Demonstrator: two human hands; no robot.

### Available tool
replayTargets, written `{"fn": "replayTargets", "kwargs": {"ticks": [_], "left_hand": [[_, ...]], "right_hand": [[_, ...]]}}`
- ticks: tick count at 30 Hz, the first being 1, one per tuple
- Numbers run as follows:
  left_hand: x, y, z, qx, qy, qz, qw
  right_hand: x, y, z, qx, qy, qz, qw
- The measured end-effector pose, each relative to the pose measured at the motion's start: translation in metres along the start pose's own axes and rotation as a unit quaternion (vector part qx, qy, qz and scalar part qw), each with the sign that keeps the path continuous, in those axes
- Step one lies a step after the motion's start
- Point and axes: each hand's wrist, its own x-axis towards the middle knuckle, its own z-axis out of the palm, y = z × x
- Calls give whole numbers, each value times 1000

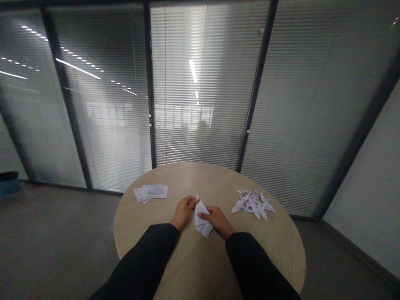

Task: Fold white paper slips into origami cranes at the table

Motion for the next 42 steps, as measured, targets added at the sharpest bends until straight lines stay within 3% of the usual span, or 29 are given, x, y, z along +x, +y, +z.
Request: {"fn": "replayTargets", "kwargs": {"ticks": [6, 15, 22, 42], "left_hand": [[1, -1, 0, -53, -4, -18, 998], [-5, 8, 1, 11, 46, 6, 999], [-2, 3, 2, -43, -12, -28, 999], [-4, 9, 2, -119, -12, -59, 991]], "right_hand": [[0, 0, 0, 8, 1, -2, 1000], [-3, -5, 2, 25, -4, -1, 1000], [-3, -6, 0, 35, 16, 0, 999], [-3, -6, 0, 12, 25, 3, 1000]]}}
